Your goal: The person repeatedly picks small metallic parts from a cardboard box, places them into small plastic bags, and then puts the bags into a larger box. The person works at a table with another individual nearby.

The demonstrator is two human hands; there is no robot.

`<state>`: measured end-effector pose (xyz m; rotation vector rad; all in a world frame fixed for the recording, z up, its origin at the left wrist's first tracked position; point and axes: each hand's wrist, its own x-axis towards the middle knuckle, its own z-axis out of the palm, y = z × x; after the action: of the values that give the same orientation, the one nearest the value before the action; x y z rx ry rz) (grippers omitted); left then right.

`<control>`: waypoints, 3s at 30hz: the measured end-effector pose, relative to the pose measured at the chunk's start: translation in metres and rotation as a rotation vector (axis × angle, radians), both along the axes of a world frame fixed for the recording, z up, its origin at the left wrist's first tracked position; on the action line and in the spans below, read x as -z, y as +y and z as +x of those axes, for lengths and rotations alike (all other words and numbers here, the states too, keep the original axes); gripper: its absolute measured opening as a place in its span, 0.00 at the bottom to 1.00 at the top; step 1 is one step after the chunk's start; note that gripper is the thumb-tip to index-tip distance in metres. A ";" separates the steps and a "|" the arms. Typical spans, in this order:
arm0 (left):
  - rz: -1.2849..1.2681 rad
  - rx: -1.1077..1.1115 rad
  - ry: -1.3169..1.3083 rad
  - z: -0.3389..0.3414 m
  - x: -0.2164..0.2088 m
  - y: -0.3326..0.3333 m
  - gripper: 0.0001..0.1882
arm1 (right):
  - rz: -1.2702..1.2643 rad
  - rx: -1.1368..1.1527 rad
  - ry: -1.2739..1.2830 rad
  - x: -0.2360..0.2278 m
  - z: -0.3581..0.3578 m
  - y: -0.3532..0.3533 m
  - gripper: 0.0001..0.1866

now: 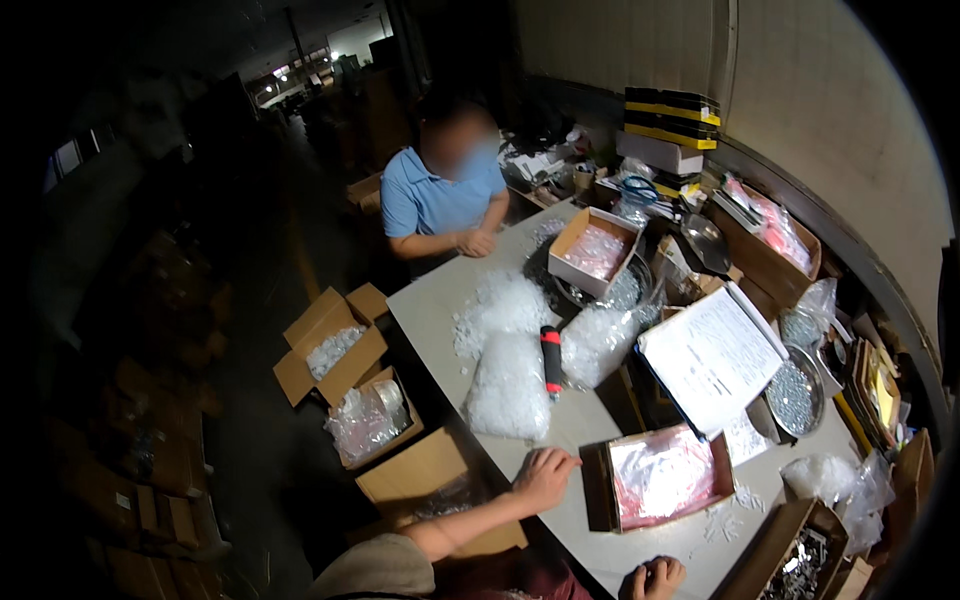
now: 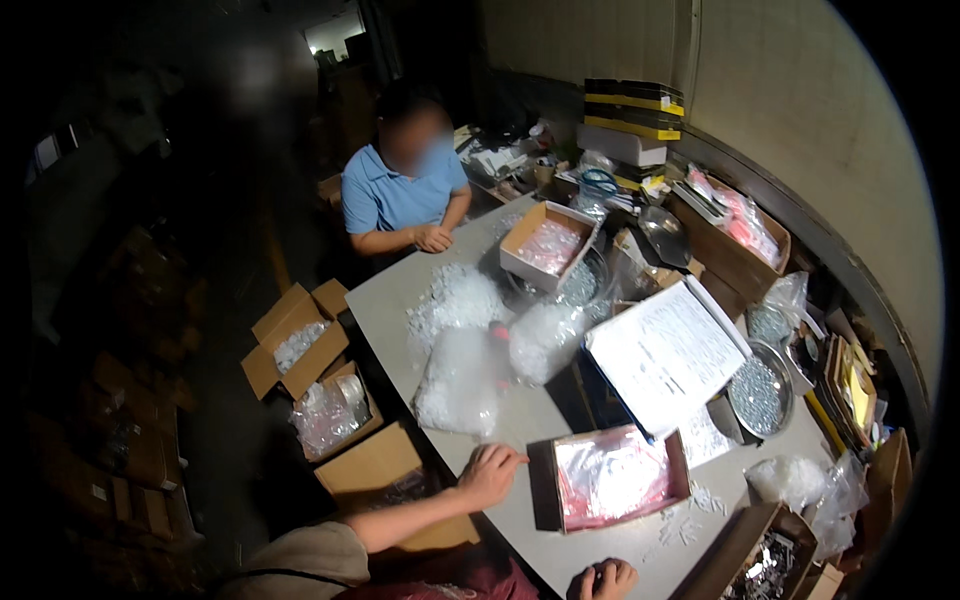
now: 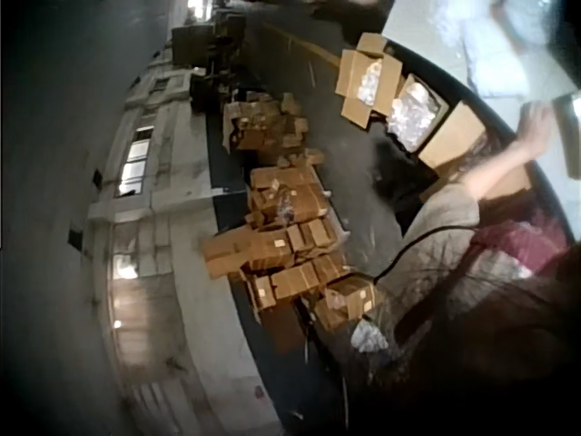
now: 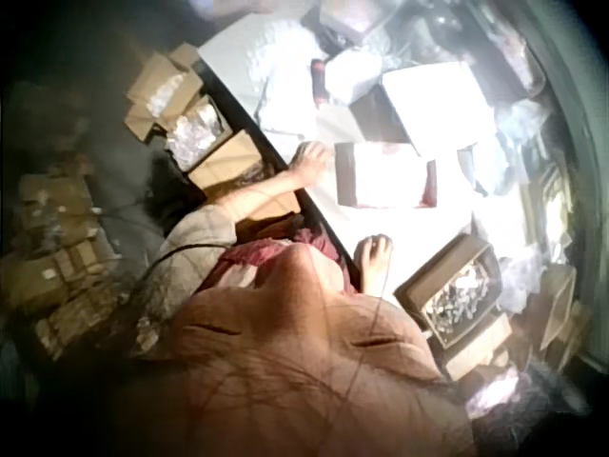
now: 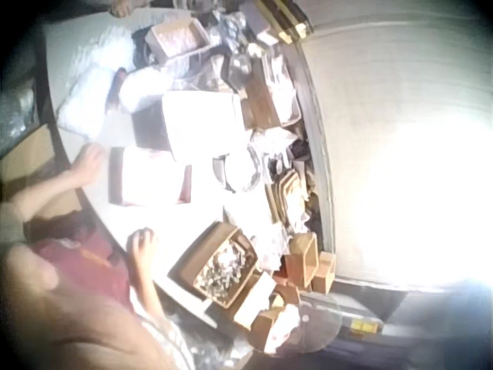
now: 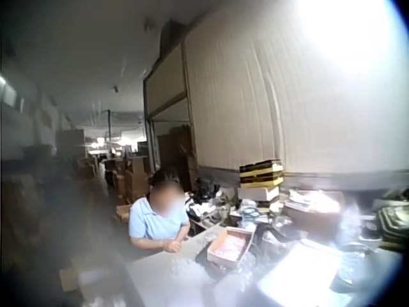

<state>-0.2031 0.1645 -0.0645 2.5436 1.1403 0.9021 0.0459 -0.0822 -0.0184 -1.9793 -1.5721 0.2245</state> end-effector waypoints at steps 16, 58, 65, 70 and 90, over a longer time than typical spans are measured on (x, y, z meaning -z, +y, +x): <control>-0.136 0.043 -0.168 -0.009 0.005 0.003 0.13 | -0.193 -0.017 -0.227 -0.005 0.008 0.009 0.11; -0.057 -0.046 -0.333 -0.008 0.032 0.000 0.08 | 0.069 -0.074 0.206 -0.009 0.051 0.162 0.06; -0.430 -0.127 -0.765 0.022 -0.026 -0.030 0.18 | 0.272 -0.151 0.270 -0.022 0.065 0.159 0.13; -0.411 0.131 -0.722 0.062 -0.069 -0.045 0.27 | 0.121 -0.137 0.439 -0.037 0.041 0.155 0.09; -1.112 0.205 -1.202 0.051 -0.094 -0.050 0.24 | -0.236 -0.062 1.403 -0.073 -0.010 0.130 0.29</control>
<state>-0.1526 0.1144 0.0300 0.8906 0.6128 1.0296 0.0358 0.0475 0.0542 -1.2564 -0.6433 1.4743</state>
